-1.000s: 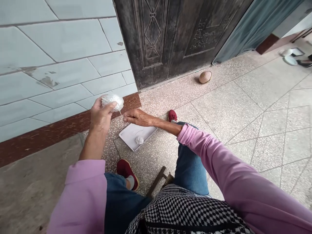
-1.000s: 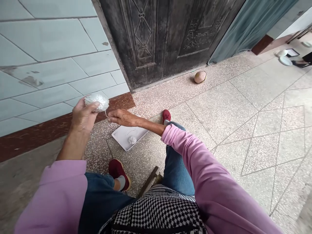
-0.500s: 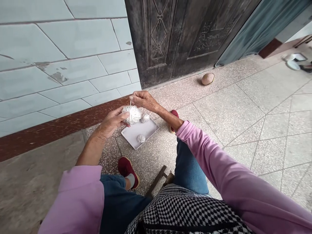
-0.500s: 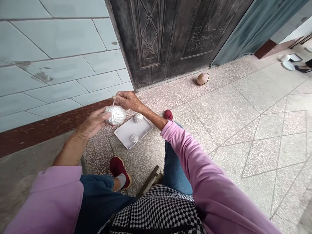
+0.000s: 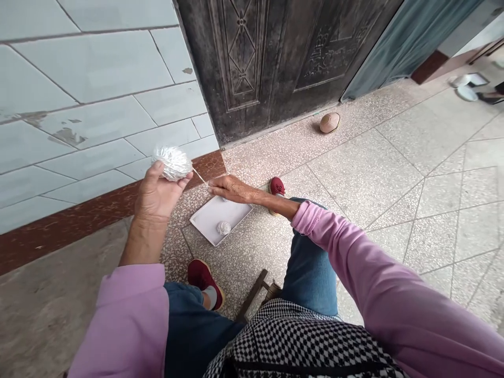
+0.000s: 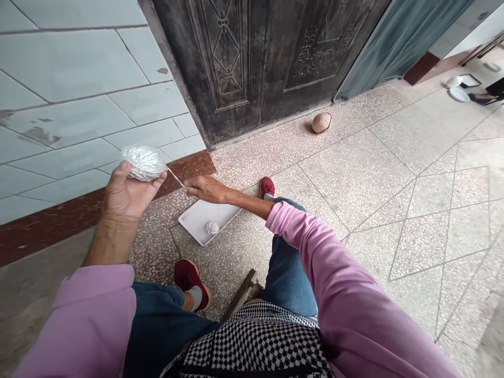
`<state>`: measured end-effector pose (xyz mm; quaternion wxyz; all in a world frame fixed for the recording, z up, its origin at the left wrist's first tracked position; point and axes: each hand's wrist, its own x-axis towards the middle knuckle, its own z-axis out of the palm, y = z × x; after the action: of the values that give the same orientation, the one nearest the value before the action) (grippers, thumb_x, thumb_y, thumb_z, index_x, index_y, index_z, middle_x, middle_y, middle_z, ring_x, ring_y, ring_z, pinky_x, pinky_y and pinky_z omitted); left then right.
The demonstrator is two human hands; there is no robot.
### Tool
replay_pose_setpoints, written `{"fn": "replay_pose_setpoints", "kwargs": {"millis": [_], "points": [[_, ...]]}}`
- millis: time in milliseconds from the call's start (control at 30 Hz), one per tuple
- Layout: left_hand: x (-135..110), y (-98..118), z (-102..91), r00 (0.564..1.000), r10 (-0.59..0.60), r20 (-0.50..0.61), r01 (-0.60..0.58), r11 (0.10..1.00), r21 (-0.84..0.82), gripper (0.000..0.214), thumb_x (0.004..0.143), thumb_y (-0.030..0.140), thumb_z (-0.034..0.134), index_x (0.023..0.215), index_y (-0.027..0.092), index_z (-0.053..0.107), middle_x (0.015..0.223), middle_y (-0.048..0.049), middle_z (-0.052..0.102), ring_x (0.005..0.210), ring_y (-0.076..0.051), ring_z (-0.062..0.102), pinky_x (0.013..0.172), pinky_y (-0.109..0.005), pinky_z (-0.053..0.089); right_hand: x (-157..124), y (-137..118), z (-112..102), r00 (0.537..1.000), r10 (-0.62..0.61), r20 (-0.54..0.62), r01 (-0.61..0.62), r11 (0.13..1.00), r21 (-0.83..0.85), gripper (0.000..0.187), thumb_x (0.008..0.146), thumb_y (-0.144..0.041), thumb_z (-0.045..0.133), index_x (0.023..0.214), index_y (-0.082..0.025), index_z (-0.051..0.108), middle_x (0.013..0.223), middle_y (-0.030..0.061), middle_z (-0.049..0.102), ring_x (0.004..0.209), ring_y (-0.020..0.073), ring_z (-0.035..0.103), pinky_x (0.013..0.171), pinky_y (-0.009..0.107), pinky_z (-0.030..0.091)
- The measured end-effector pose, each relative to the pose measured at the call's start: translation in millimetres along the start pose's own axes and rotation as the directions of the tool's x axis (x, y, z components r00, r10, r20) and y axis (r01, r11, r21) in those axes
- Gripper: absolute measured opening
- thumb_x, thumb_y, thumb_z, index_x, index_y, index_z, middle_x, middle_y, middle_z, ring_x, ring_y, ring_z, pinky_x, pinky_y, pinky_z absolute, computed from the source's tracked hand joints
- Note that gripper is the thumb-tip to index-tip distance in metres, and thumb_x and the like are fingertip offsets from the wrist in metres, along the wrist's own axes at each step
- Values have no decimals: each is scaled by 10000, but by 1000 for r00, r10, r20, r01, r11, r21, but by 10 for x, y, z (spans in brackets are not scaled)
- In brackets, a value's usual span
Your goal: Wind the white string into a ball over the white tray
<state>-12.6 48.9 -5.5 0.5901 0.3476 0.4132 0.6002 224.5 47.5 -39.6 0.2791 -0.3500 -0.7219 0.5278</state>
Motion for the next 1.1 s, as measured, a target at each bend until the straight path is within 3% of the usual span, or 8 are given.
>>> {"fn": "replay_pose_setpoints", "kwargs": {"millis": [100, 200, 300, 367, 500, 700, 900, 1100], "points": [[113, -86, -69, 1000, -16, -19, 17, 997, 78, 815, 693, 621, 1221, 1158, 241, 670, 1351, -108, 842, 1421, -349, 690, 1045, -415, 693, -128, -57, 92, 993, -46, 111, 53, 996, -68, 453, 1278, -60, 719, 867, -202, 592, 828, -24, 587, 837, 175, 551, 837, 318, 378], [105, -176, -94, 996, -75, -38, 83, 948, 307, 824, 689, 589, 1217, 1217, 224, 700, 1263, -61, 831, 1274, -312, 714, 983, -407, 641, -147, -117, 97, 984, -91, 155, 102, 993, -65, 430, 1323, -121, 724, 913, -195, 617, 842, -30, 586, 843, 168, 553, 831, 306, 393], [12, -234, -57, 995, -100, -2, 83, 818, 569, 835, 670, 544, 1222, 1300, 188, 806, 1173, -24, 843, 1165, -289, 717, 946, -372, 586, -59, -144, -20, 988, -128, 86, 127, 992, 16, 435, 1374, -293, 760, 961, -178, 684, 887, -15, 633, 877, 166, 573, 829, 287, 434], [-56, -255, -18, 986, -157, 61, 85, 774, 628, 854, 680, 618, 1210, 1317, 175, 853, 1151, -43, 861, 1114, -293, 733, 891, -356, 592, 34, -129, -144, 988, -152, -19, 153, 985, 77, 464, 1375, -423, 797, 988, -177, 727, 918, 5, 668, 890, 171, 578, 826, 279, 466], [-146, -276, 0, 943, -264, 201, 147, 875, 460, 845, 800, 825, 1116, 1264, 169, 852, 1218, -153, 894, 1060, -326, 805, 773, -356, 659, 226, -36, -333, 972, -112, -206, 154, 967, 204, 649, 1321, -628, 864, 888, -213, 618, 806, -26, 553, 745, 143, 452, 698, 257, 424], [-208, -270, -123, 917, -248, 312, 184, 958, 220, 803, 815, 798, 1136, 1248, 178, 863, 1150, -192, 900, 1010, -355, 849, 717, -374, 695, 345, 25, -230, 977, -32, -210, 86, 964, 253, 759, 1276, -709, 905, 850, -247, 479, 746, -72, 418, 699, 117, 362, 634, 219, 371], [-250, -132, -98, 959, -156, 236, 161, 987, -4, 770, 698, 522, 1192, 1298, 197, 834, 1336, -196, 904, 1173, -360, 837, 924, -403, 764, 458, 42, -38, 977, -33, -209, 83, 968, 238, 671, 1345, -577, 828, 855, -210, 554, 776, -49, 484, 750, 131, 406, 689, 223, 385], [-187, 182, -110, 997, 79, 15, -76, 988, -137, 787, 642, 594, 1138, 1224, 258, 727, 1326, -175, 838, 1362, -424, 741, 972, -431, 738, 500, 134, 87, 989, -83, -126, 102, 983, 154, 513, 1379, -350, 731, 904, -167, 674, 807, -27, 554, 791, 137, 479, 733, 217, 388]]}}
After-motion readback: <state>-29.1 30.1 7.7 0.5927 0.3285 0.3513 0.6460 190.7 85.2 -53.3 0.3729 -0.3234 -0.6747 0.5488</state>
